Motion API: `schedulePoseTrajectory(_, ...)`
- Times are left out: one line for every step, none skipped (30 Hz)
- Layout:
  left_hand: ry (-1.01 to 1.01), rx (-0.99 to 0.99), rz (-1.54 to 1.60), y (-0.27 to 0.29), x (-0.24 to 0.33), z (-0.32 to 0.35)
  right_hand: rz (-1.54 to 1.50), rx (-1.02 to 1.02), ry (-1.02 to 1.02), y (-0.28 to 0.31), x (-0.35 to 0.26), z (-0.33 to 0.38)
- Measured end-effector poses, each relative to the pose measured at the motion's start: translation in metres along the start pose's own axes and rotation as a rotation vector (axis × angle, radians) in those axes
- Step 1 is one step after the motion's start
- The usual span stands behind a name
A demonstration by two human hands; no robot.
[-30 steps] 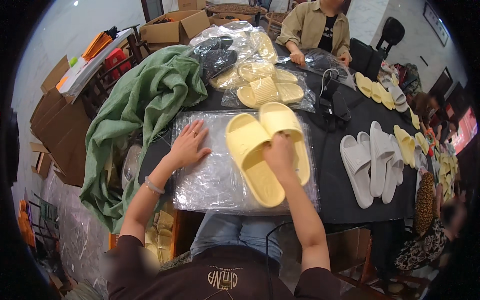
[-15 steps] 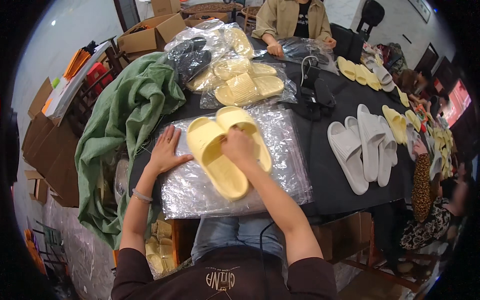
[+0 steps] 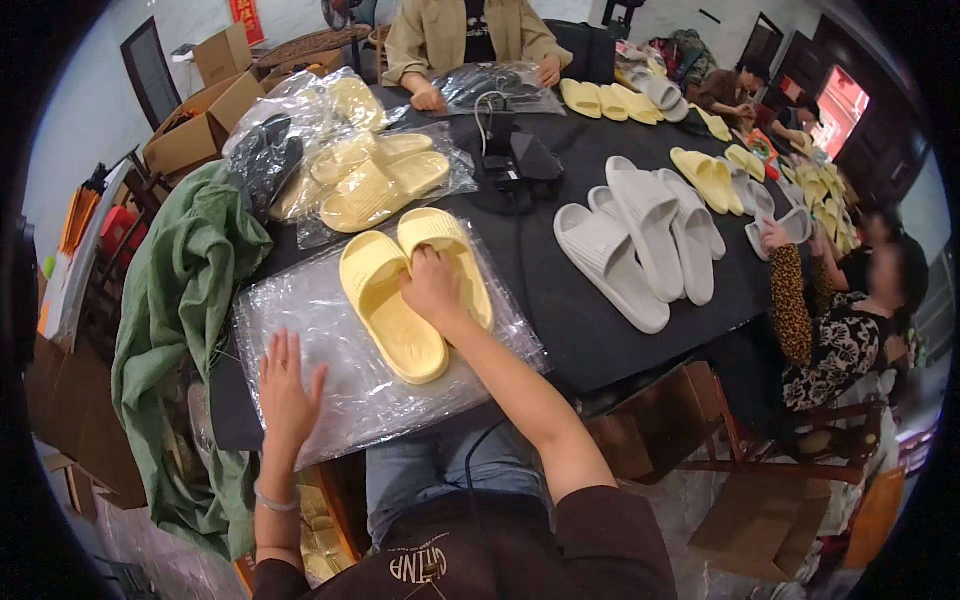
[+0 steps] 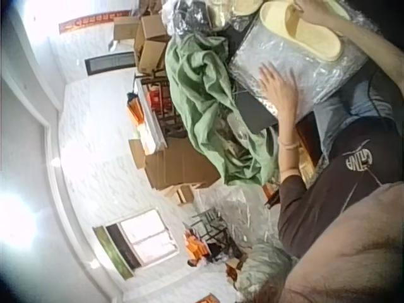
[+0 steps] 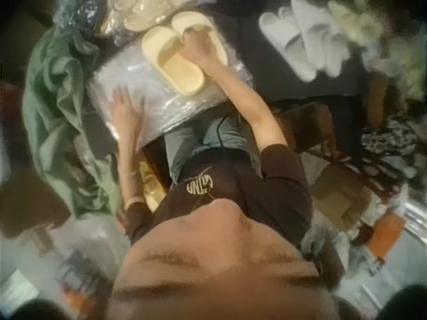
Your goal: The person packs pairs of yellow, white, and black plastic slippers into clear plastic bags. They retrieve slippers from a green sack, place them on a table, and seal them in packaging. Another person is visible in the background performing similar tasks.
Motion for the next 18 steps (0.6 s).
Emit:
schedulePoseTrajectory(0.02, -0.06, 0.001, -0.003, 0.013, 0.006, -0.023, 0.005, 0.009, 0.004, -0.001, 0.0)
schedulePoseTrajectory(0.043, -0.114, -0.003, -0.007, 0.018, 0.011, -0.051, 0.013, 0.023, 0.008, -0.004, -0.001)
schedulePoseTrajectory(0.036, -0.051, -0.001, -0.013, 0.018, 0.015, -0.104, 0.093, 0.056, 0.016, -0.011, 0.0)
schedulePoseTrajectory(0.038, -0.059, 0.008, -0.015, 0.015, 0.014, -0.092, 0.155, 0.103, 0.03, -0.016, 0.0)
schedulePoseTrajectory(0.041, -0.072, 0.018, -0.013, 0.012, 0.015, -0.08, 0.212, 0.147, 0.047, -0.017, 0.001)
schedulePoseTrajectory(0.045, -0.087, 0.029, -0.013, 0.011, 0.016, -0.068, 0.267, 0.19, 0.065, -0.016, 0.003)
schedulePoseTrajectory(0.042, -0.083, 0.033, -0.013, 0.012, 0.016, -0.036, 0.303, 0.209, 0.089, -0.012, 0.005)
schedulePoseTrajectory(0.039, -0.078, 0.032, -0.014, 0.013, 0.016, -0.009, 0.339, 0.228, 0.112, -0.006, 0.007)
schedulePoseTrajectory(0.036, -0.07, 0.032, -0.014, 0.013, 0.015, -0.017, 0.365, 0.239, 0.132, 0.002, 0.01)
schedulePoseTrajectory(0.033, -0.067, 0.032, -0.015, 0.013, 0.013, -0.02, 0.397, 0.247, 0.154, 0.013, 0.015)
schedulePoseTrajectory(0.032, -0.062, 0.028, -0.015, 0.013, 0.013, -0.114, 0.347, 0.204, 0.168, 0.037, 0.024)
schedulePoseTrajectory(0.032, -0.058, 0.029, -0.017, 0.013, 0.013, -0.202, 0.295, 0.162, 0.18, 0.057, 0.037)
schedulePoseTrajectory(0.037, -0.058, 0.028, -0.017, 0.011, 0.014, -0.308, 0.268, 0.123, 0.187, 0.063, 0.053)
schedulePoseTrajectory(0.049, -0.055, 0.032, -0.016, 0.01, 0.017, -0.41, 0.234, 0.091, 0.192, 0.066, 0.071)
schedulePoseTrajectory(0.053, -0.056, 0.038, -0.015, 0.011, 0.017, -0.347, 0.228, 0.045, 0.197, 0.08, 0.093)
schedulePoseTrajectory(0.048, -0.058, 0.048, -0.014, 0.013, 0.015, -0.283, 0.225, -0.006, 0.199, 0.096, 0.113)
schedulePoseTrajectory(0.044, -0.062, 0.053, -0.013, 0.014, 0.013, -0.209, 0.242, -0.023, 0.203, 0.11, 0.13)
schedulePoseTrajectory(0.047, -0.068, 0.051, -0.012, 0.013, 0.014, -0.144, 0.251, -0.039, 0.202, 0.111, 0.138)
Point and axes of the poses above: each hand's wrist, its own z-axis away from the middle knuckle, its own y-axis out of the back of the hand, x = y × z, the point moved 1 cm from there along -z, towards the middle knuckle, and after that the axes turned 14 degrees about -z, right-handed, at the moved point
